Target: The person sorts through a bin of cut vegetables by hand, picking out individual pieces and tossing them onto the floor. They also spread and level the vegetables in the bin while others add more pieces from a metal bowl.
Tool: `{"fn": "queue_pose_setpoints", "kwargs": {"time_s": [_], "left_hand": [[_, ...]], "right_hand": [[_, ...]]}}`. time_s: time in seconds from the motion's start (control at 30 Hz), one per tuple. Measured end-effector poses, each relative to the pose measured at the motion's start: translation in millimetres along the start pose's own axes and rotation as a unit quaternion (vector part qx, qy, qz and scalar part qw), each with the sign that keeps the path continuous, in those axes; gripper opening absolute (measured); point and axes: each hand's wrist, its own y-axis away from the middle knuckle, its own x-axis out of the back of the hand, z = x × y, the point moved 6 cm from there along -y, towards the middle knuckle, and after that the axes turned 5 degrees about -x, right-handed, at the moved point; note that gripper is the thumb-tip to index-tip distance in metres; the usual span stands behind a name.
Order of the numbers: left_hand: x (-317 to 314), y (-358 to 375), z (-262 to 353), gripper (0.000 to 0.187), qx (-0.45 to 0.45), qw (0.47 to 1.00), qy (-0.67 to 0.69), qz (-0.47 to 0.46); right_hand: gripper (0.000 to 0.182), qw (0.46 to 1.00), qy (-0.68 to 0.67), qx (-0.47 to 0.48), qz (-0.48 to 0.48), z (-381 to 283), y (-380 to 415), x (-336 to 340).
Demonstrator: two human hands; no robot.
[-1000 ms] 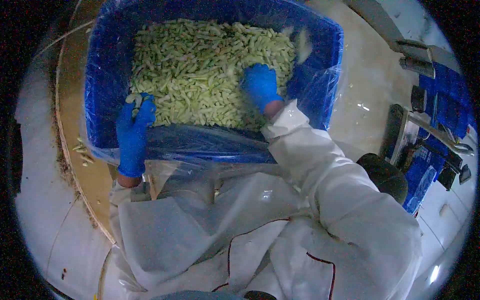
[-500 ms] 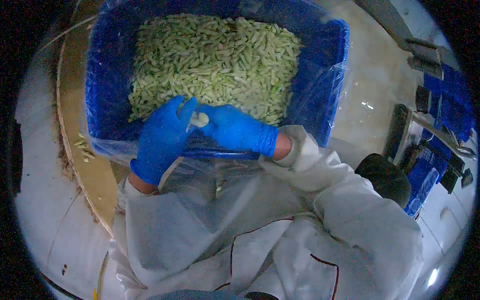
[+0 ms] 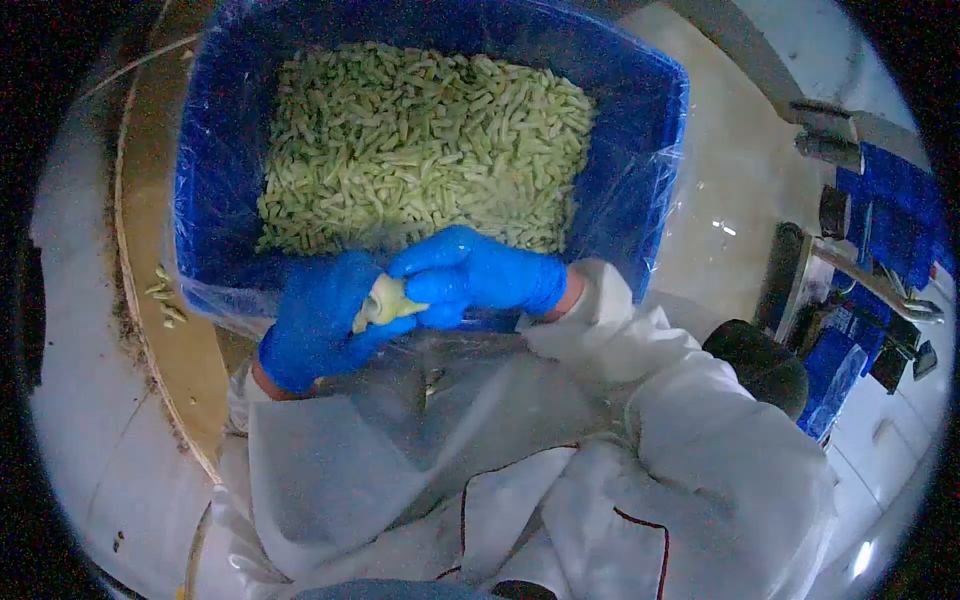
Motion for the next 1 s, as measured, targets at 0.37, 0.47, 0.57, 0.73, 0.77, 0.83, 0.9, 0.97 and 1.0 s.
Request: {"fn": "queue_pose_setpoints", "kwargs": {"time_s": [0.37, 0.47, 0.57, 0.73, 0.77, 0.83, 0.9, 0.97, 1.0], "left_hand": [[-7, 13, -11, 0.022, 0.04, 0.997, 0.062, -0.008], [-13, 10, -21, 0.014, 0.045, 0.997, 0.049, 0.045], [-16, 5, -19, 0.012, 0.023, 0.997, -0.074, 0.007], [-37, -1, -39, 0.007, 0.059, 0.984, -0.164, -0.036], [-40, -2, -46, 0.006, 0.074, 0.983, -0.16, -0.04], [-39, -4, -54, 0.005, 0.101, 0.981, -0.158, -0.043], [-36, -3, -60, 0.008, 0.122, 0.979, -0.159, -0.047], [-33, 0, -69, 0.01, 0.164, 0.982, -0.094, 0.009], [-31, 1, -72, 0.012, 0.185, 0.98, -0.061, 0.04]], "right_hand": [[0.031, 0.993, 0.083, -0.086, -0.024, 0, -10, -5], [0.03, 0.981, 0.178, -0.068, -0.023, -9, -13, 6], [0.026, 0.88, 0.464, 0.086, 0.061, -7, -20, 11], [0.021, 0.8, 0.553, 0.054, 0.226, 7, -35, 8], [0.021, 0.793, 0.548, 0.06, 0.26, 8, -39, 7], [0.022, 0.78, 0.547, 0.066, 0.297, 17, -51, 9], [0.02, 0.756, 0.559, 0.096, 0.326, 26, -56, 12], [0.021, 0.72, 0.583, 0.146, 0.347, 30, -57, 14], [0.021, 0.846, 0.41, 0.11, 0.324, 32, -56, 27]]}}
